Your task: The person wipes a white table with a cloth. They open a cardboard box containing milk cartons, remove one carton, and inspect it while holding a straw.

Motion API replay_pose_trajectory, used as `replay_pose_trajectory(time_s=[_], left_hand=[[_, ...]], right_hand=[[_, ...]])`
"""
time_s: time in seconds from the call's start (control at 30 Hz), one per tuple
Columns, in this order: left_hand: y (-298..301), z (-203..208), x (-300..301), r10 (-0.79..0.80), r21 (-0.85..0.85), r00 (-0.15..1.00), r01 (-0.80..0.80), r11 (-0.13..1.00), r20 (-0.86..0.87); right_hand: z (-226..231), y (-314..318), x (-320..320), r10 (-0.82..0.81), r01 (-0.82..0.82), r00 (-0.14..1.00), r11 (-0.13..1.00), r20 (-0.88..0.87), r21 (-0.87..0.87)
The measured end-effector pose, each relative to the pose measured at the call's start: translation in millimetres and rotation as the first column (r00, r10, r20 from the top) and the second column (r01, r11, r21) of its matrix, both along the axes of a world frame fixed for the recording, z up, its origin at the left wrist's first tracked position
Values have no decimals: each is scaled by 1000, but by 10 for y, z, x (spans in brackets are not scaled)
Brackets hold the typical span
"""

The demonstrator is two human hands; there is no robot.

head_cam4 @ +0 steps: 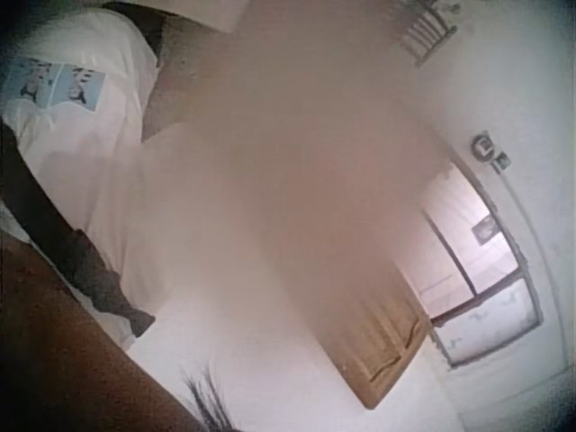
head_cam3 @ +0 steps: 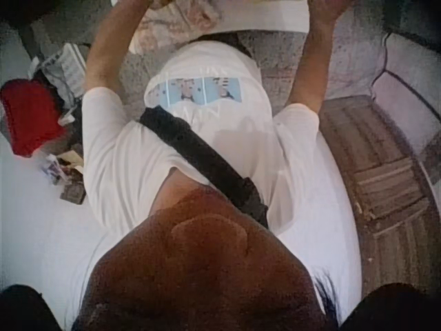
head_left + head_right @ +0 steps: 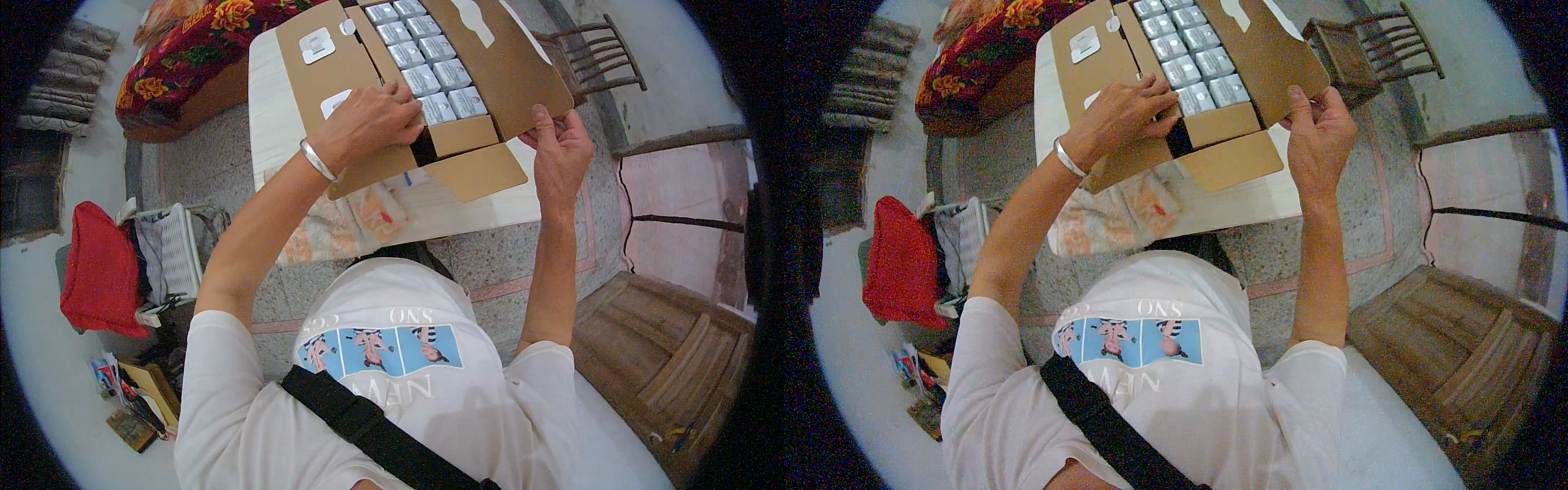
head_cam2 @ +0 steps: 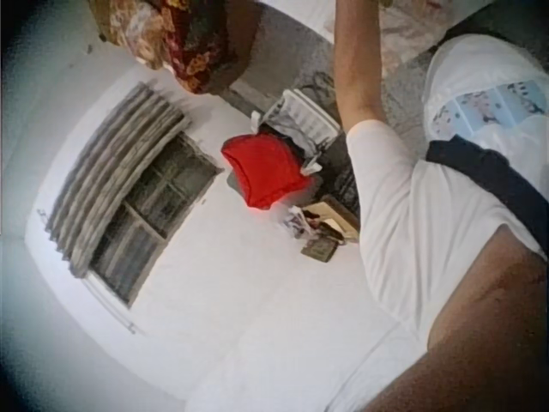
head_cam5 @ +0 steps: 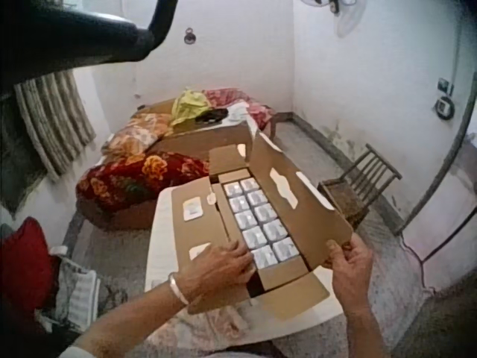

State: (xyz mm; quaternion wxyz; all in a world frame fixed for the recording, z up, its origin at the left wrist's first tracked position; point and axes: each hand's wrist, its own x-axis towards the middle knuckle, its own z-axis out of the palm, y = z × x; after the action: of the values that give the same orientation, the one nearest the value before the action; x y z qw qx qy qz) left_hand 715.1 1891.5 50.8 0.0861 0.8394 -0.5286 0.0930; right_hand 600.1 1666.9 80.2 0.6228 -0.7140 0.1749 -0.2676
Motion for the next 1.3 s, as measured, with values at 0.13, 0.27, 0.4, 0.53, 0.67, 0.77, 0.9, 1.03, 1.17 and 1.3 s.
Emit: replay_pose_trajectory(time_s=[0.13,0.27,0.4,0.53,0.67,0.77,0.9,1.03,1.17,1.3], left_hand=[[-54,198,-62,64,120,984,-44,992,-165],[-175,143,-122,-3,-118,994,-10,993,-110],[-317,4,-215,137,-19,974,-142,990,-182],[-286,-56,-161,105,41,971,-99,994,-215],[-189,66,-266,128,-24,946,-142,990,-297],[73,-36,-243,158,40,896,-156,987,-415],[868,-723,-164,118,67,833,-97,993,-540],[1279,-1221,-272,178,330,954,-92,940,-241],[1388,-1207,-451,278,152,820,-233,961,-500],[1195,-1181,-550,265,62,668,-312,948,-695]], right_hand=[[-34,7,10,-13,14,999,1000,40,-20],[-81,5,-39,56,-53,998,979,10,-198],[-27,49,2,44,-38,998,993,54,-111],[-256,-88,-41,198,-197,973,980,-119,27],[-44,189,-91,226,-254,964,941,-142,-225],[-8,482,-77,179,-164,983,814,-27,-558],[55,890,-90,250,-196,967,629,-42,-752],[169,1166,-193,413,-370,902,582,-129,-724],[127,1365,-191,467,-395,879,597,-98,-698],[-4,1331,-209,490,-430,868,655,-85,-621]])
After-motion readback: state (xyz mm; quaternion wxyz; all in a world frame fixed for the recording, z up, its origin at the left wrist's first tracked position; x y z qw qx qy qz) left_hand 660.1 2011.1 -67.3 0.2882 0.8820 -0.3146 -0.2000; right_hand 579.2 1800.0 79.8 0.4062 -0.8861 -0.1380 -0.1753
